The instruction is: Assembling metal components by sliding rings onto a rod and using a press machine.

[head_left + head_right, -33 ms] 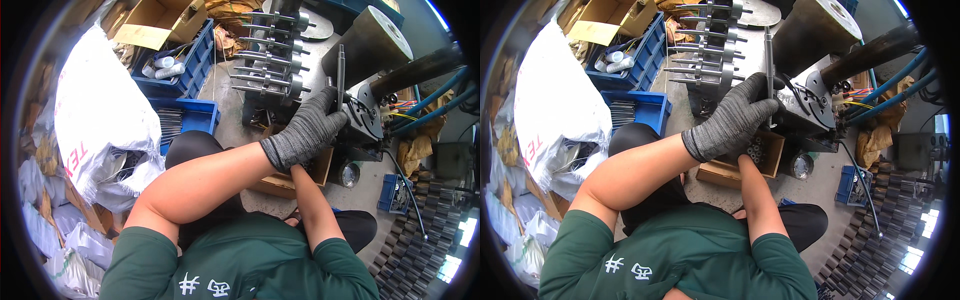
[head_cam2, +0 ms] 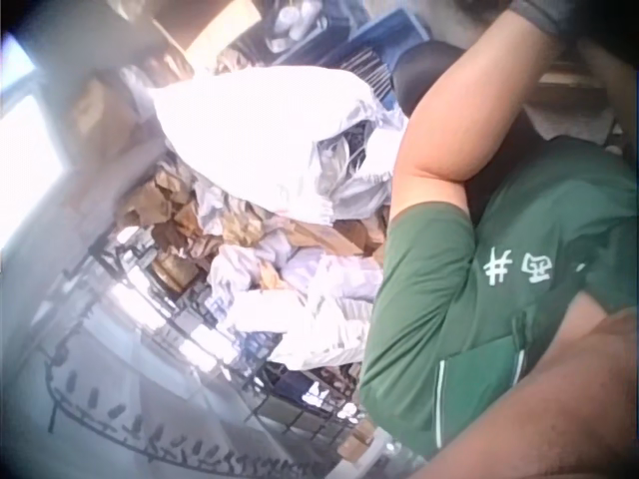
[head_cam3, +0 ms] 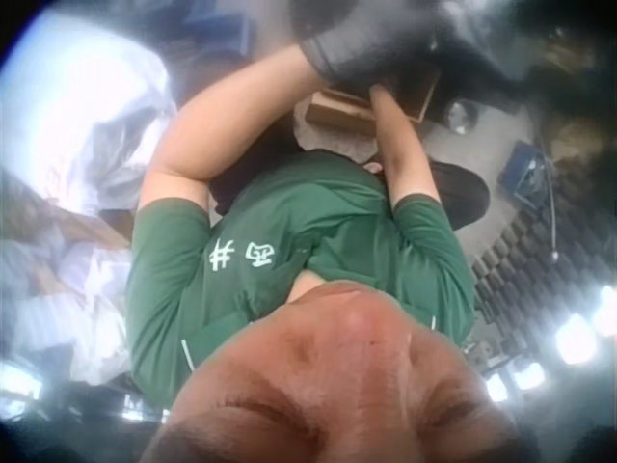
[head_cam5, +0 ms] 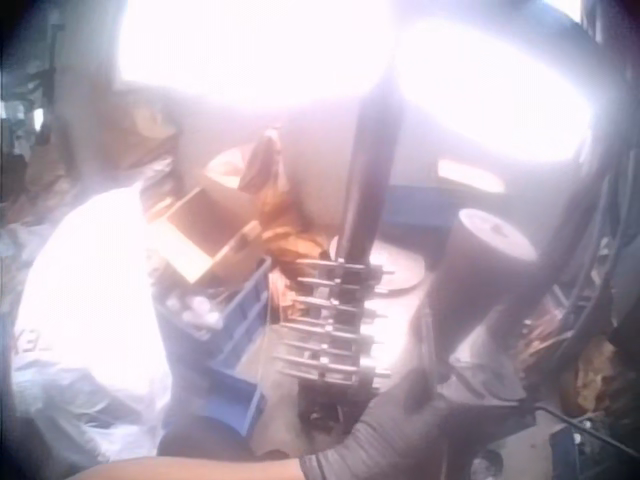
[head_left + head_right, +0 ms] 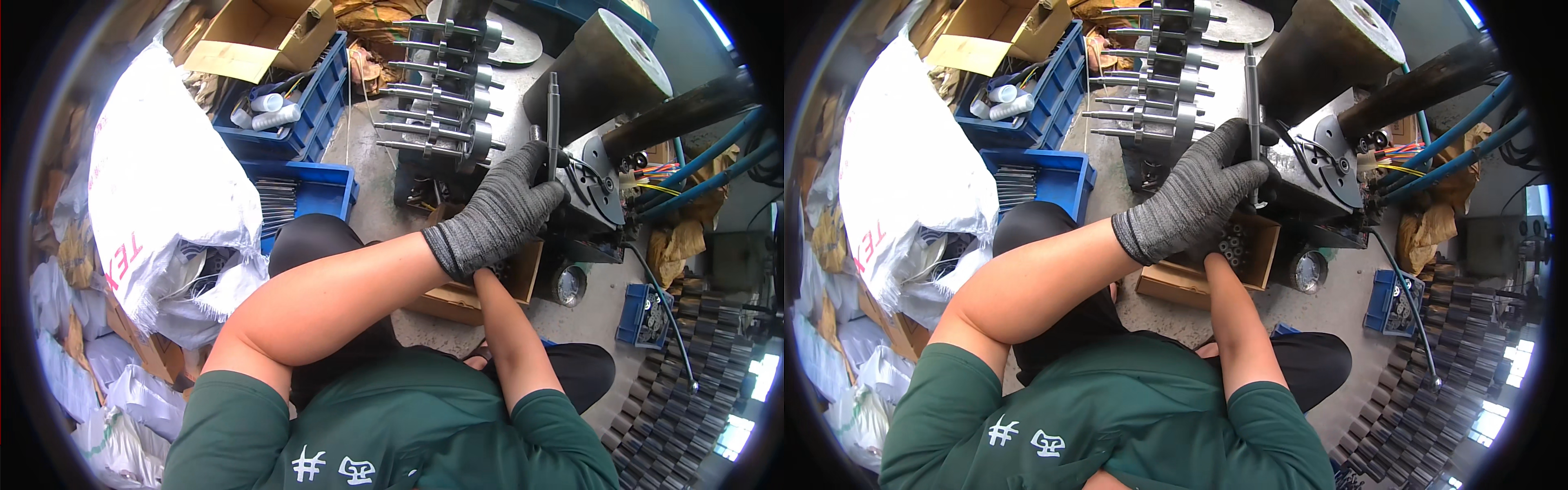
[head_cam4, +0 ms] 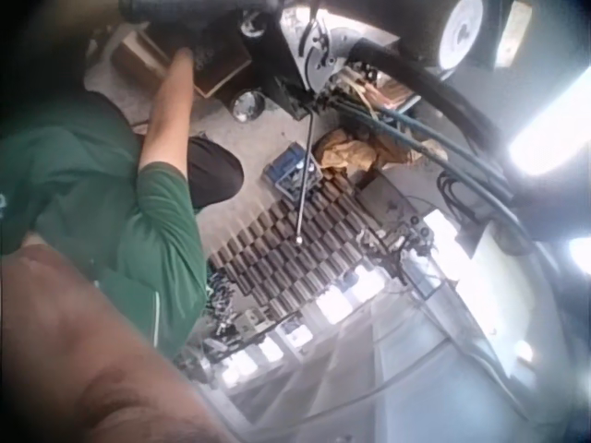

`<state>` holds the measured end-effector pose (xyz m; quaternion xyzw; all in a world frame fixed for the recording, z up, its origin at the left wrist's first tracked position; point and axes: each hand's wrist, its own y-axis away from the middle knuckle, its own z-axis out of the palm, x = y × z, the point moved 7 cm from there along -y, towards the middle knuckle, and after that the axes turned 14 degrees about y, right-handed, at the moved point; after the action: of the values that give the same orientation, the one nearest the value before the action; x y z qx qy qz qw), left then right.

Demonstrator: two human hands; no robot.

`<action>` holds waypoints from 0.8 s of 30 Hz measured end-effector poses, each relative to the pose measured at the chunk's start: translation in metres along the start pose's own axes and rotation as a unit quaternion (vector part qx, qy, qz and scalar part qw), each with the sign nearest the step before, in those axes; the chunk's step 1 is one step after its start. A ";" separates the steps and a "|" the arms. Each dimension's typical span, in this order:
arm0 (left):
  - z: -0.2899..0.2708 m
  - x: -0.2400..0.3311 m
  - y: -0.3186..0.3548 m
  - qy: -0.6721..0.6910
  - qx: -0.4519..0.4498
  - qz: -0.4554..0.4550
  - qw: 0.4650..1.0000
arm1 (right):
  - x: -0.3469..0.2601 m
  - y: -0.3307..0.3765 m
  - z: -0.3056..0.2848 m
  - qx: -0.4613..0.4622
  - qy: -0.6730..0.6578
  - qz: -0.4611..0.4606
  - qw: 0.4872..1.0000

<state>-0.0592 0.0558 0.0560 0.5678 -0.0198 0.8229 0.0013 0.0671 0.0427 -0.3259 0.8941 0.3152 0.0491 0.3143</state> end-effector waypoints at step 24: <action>0.008 -0.028 0.001 -0.118 0.027 0.032 0.992 | -0.040 0.144 -0.150 0.095 -0.168 0.036 0.981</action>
<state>-0.0418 0.0553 0.0325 0.6599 -0.0156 0.7500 -0.0432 0.0691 0.0113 -0.1161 0.9261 0.2290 -0.1205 0.2744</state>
